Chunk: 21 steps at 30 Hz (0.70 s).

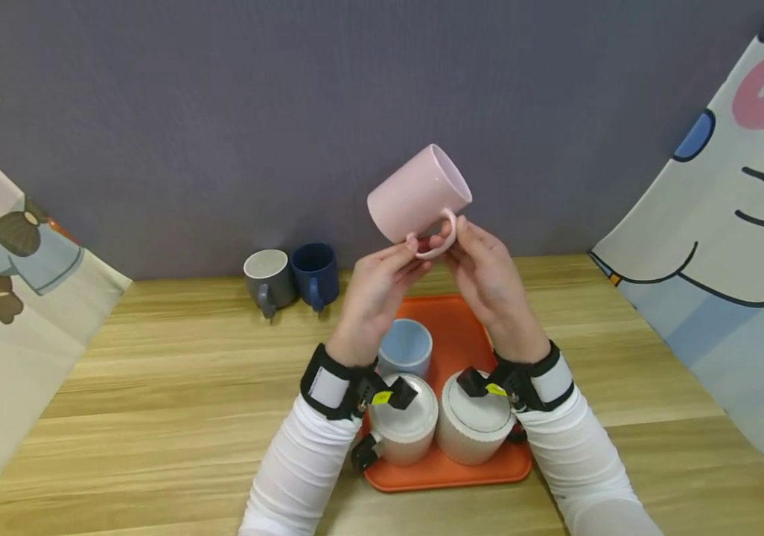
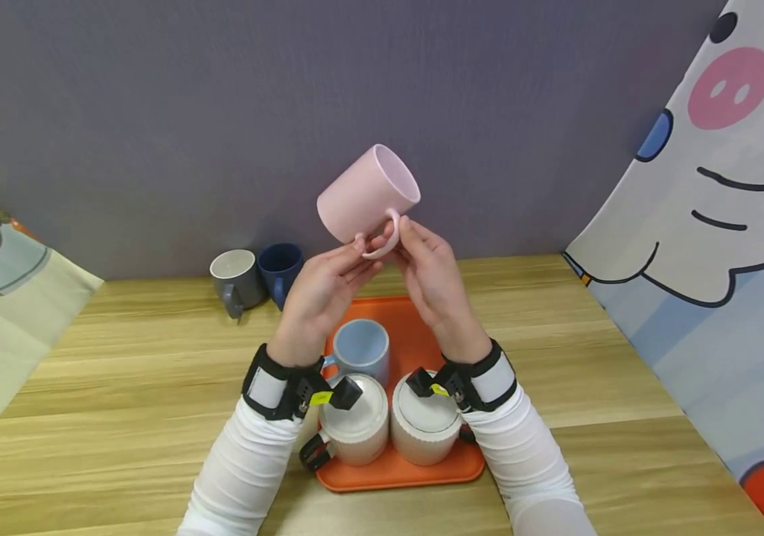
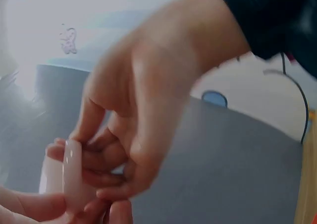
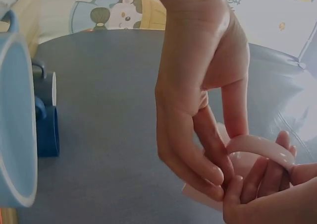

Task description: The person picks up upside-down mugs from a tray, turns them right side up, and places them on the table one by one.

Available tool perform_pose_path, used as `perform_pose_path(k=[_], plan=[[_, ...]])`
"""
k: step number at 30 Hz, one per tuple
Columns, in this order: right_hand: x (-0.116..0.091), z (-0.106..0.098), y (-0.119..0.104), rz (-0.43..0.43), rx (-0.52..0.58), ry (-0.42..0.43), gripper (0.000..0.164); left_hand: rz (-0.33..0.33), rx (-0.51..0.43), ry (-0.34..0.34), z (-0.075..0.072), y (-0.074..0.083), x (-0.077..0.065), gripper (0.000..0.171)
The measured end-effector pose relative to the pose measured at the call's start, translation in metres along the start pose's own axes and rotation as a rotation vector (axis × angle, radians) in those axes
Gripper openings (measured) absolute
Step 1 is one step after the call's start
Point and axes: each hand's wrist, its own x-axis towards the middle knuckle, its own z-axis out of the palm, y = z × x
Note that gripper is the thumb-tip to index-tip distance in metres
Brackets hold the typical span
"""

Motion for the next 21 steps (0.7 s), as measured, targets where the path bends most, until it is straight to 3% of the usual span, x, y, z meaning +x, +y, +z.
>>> perform_pose_path(k=[6,12,17,21], plan=[[0.002,0.0,0.005,0.065,-0.06,0.07,0.031,-0.071,-0.155,-0.02,-0.002,-0.001,0.001,0.02],[0.005,-0.002,0.008,0.185,-0.099,0.057,0.035,-0.062,-0.212,-0.064,-0.006,0.0,0.004,0.029],[0.006,-0.004,0.01,0.258,-0.036,0.052,0.037,-0.073,-0.235,-0.114,-0.008,0.001,0.006,0.031],[0.008,-0.007,0.012,0.305,0.03,0.029,0.038,-0.084,-0.259,-0.106,-0.01,0.002,0.006,0.035]])
